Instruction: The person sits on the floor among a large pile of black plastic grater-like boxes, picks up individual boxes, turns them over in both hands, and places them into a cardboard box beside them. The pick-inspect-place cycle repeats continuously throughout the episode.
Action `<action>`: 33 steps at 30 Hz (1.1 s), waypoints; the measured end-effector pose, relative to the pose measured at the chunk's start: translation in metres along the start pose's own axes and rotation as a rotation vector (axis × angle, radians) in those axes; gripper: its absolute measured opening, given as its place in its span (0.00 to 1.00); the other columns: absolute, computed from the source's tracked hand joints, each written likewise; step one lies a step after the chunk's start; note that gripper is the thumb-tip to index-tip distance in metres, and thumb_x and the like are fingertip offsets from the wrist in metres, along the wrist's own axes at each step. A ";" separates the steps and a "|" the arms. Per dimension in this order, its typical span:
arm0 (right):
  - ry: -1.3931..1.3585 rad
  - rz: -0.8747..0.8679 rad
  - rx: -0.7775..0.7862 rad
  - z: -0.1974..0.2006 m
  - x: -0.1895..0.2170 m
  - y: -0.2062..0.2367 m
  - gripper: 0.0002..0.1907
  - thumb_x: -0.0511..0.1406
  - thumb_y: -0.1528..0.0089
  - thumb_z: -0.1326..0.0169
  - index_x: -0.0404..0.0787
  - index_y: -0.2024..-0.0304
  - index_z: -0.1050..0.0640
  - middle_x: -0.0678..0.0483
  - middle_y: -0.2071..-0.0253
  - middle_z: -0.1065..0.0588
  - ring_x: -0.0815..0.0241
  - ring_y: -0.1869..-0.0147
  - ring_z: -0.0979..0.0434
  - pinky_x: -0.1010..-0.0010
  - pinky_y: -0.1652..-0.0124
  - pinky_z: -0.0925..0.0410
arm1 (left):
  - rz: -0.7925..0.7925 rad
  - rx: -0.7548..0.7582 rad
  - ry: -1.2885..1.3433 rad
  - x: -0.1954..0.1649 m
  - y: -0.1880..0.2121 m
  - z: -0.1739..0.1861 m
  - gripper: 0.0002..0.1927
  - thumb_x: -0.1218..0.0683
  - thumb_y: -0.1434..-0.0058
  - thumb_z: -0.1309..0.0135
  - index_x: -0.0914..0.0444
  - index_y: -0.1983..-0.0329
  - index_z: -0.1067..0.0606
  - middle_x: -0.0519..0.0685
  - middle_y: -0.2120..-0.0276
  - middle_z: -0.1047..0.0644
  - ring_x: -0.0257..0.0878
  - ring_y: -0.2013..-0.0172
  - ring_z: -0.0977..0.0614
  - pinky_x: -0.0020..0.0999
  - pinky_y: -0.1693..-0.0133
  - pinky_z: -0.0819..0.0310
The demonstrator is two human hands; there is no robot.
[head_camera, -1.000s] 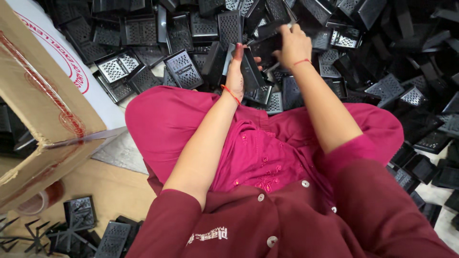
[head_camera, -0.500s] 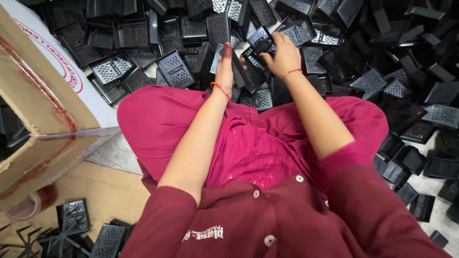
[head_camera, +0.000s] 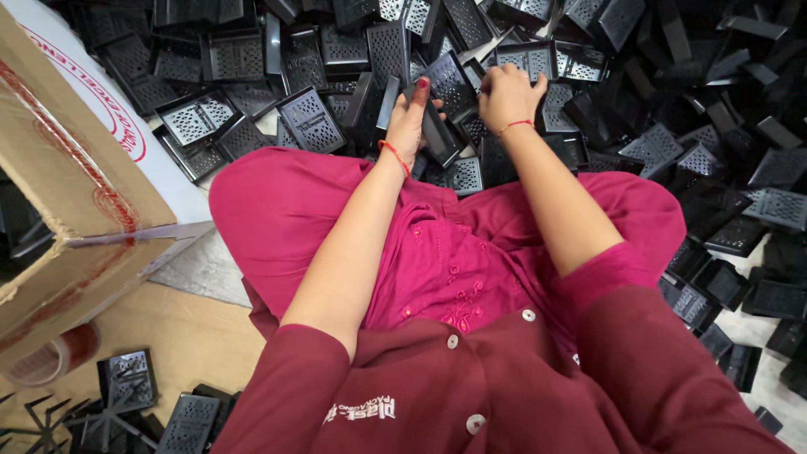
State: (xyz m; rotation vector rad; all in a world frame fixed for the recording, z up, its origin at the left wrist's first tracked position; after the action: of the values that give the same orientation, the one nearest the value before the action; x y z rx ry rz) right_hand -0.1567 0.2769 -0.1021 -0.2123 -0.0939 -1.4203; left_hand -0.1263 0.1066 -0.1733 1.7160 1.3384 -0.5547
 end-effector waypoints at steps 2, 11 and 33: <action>0.000 0.059 -0.115 -0.002 0.009 0.000 0.15 0.41 0.42 0.34 0.49 0.54 0.20 0.53 0.52 0.24 0.49 0.41 0.26 0.31 0.35 0.54 | -0.010 -0.007 0.000 0.000 0.000 0.001 0.39 0.29 0.46 0.40 0.65 0.49 0.30 0.52 0.63 0.21 0.38 0.67 0.16 0.34 0.64 0.18; 0.021 -0.068 0.077 -0.004 0.028 -0.008 0.20 0.41 0.43 0.37 0.47 0.49 0.24 0.55 0.52 0.22 0.51 0.41 0.26 0.24 0.34 0.62 | -0.037 -0.032 0.046 0.005 0.000 0.005 0.43 0.36 0.46 0.32 0.66 0.39 0.35 0.50 0.58 0.22 0.38 0.64 0.18 0.34 0.62 0.20; -1.248 0.141 0.020 0.016 0.018 0.118 0.32 0.33 0.29 0.55 0.38 0.23 0.44 0.41 0.22 0.42 0.43 0.18 0.43 0.61 0.24 0.48 | 0.245 0.483 0.079 0.003 0.033 -0.003 0.40 0.59 0.43 0.32 0.56 0.30 0.38 0.45 0.39 0.29 0.41 0.43 0.22 0.46 0.46 0.20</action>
State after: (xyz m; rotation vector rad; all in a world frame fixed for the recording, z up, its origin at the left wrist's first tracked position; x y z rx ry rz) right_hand -0.0371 0.2790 -0.0937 -1.0417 -1.0857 -0.9623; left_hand -0.0949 0.1092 -0.1626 2.2769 1.0780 -0.7141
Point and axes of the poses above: each hand's wrist, its own y-axis away from the middle knuckle, its own z-axis out of the back of the hand, x = y × z, the point moved 2 cm from there along -y, towards the middle knuckle
